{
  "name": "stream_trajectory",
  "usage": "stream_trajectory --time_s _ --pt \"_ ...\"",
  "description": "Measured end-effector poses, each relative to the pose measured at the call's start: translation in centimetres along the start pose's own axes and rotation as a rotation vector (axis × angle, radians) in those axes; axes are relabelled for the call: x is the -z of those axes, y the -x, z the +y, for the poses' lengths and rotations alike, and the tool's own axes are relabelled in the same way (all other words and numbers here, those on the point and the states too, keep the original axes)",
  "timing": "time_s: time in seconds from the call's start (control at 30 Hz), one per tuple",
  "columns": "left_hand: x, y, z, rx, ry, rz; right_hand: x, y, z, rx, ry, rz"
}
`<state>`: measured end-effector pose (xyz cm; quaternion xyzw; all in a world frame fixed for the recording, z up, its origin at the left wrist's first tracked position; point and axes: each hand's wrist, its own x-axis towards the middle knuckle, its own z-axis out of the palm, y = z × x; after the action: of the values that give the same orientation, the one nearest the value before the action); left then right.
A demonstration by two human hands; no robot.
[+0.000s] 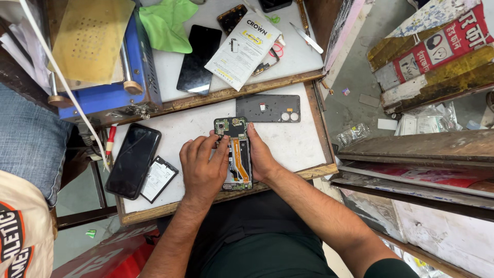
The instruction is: The person assembles a smartphone by placing the motherboard and battery into the chassis, then attaching the back cover. The person handles the motherboard, battery, and back cover, and aligns them into the phone frame.
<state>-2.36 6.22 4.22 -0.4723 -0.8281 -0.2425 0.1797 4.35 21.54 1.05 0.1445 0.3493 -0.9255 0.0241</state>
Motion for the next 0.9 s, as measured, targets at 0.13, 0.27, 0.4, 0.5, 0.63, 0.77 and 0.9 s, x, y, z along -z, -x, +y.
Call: stream_trajectory --time_s 0.13,0.27,0.4,0.5,0.63,0.77,0.9 --pt "-0.1 0.1 0.2 -0.012 -0.038 -0.011 -0.1 0.1 -0.3 0.001 0.015 0.047" --pt "-0.2 0.4 0.5 -0.009 -0.095 -0.037 -0.3 0.1 -0.4 0.011 0.017 0.03" --pt "-0.2 0.7 1.0 -0.004 -0.148 -0.073 -0.4 0.2 -0.4 0.022 0.011 0.026" --pt "-0.2 0.7 1.2 -0.009 -0.177 -0.093 -0.5 0.2 -0.5 0.021 0.017 0.035" --pt "-0.3 0.8 1.1 -0.017 -0.17 -0.11 -0.6 0.0 -0.6 0.028 0.02 0.038" --pt "-0.4 1.3 1.2 -0.003 -0.171 -0.142 -0.6 0.2 -0.6 0.049 -0.017 -0.027" --pt "-0.3 1.4 1.1 0.029 -0.129 -0.164 -0.7 0.5 -0.9 0.08 0.043 0.016"
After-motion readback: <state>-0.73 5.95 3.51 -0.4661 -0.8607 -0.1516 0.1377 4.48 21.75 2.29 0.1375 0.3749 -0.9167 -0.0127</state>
